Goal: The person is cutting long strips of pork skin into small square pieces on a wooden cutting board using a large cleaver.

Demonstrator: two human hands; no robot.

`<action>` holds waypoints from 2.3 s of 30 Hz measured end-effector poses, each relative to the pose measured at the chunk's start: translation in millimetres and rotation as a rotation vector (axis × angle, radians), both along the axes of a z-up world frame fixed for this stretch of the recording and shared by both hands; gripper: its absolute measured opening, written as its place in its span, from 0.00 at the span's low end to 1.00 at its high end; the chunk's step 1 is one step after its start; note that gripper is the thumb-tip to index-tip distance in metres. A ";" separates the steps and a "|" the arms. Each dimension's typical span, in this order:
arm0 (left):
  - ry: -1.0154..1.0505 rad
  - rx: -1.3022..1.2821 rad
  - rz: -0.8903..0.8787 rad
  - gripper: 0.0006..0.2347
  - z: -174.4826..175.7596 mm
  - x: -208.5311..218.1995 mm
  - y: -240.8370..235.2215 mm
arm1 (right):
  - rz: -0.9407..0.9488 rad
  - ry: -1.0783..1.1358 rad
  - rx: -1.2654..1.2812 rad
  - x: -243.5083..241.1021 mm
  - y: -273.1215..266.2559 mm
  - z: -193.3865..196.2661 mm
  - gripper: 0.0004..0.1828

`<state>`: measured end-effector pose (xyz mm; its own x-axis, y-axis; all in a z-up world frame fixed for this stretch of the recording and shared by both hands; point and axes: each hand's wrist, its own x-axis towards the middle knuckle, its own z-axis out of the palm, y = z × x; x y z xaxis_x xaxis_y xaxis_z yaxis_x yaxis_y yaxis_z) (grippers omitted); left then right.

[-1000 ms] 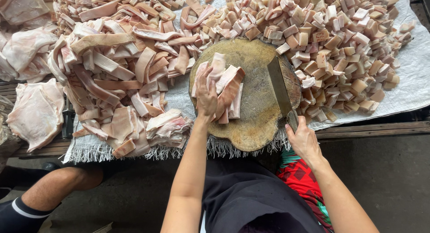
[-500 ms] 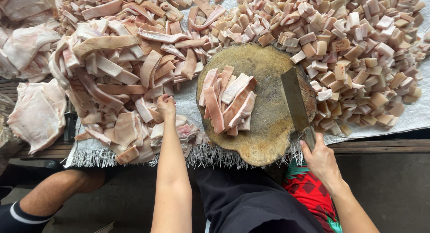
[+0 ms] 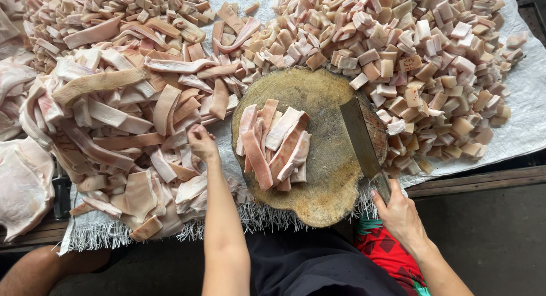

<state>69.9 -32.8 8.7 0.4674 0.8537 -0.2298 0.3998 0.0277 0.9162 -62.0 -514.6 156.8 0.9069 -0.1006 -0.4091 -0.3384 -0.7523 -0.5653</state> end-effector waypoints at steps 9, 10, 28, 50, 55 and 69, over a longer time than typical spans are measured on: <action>-0.553 0.285 -1.026 0.25 164.1 55.1 -191.4 | 0.056 -0.084 -0.011 -5.5 -7.0 -15.5 0.24; -0.501 0.436 -1.067 0.26 170.6 58.0 -204.5 | 0.059 -0.090 -0.009 -7.9 -8.4 -18.3 0.24; 0.047 0.629 -0.837 0.27 98.6 -136.3 -181.6 | 0.113 -0.132 -0.022 -13.0 -1.3 -22.0 0.23; 0.102 -0.052 -0.972 0.15 165.9 -132.4 -213.1 | 0.077 -0.244 -0.016 -15.1 -9.6 -48.0 0.26; -0.132 -0.174 -1.127 0.16 181.3 -112.6 -221.0 | 0.005 -0.215 0.098 -20.5 -10.7 -32.1 0.24; 0.072 0.262 -0.953 0.11 42.3 -77.9 -266.4 | 0.050 -0.235 0.061 -17.2 -47.1 22.3 0.22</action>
<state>-8.0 -299.3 51.0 0.9775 0.1557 -0.1427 0.2048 -0.5347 0.8198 -79.1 -561.8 179.1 0.9812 -0.0344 -0.1901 -0.1551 -0.7269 -0.6690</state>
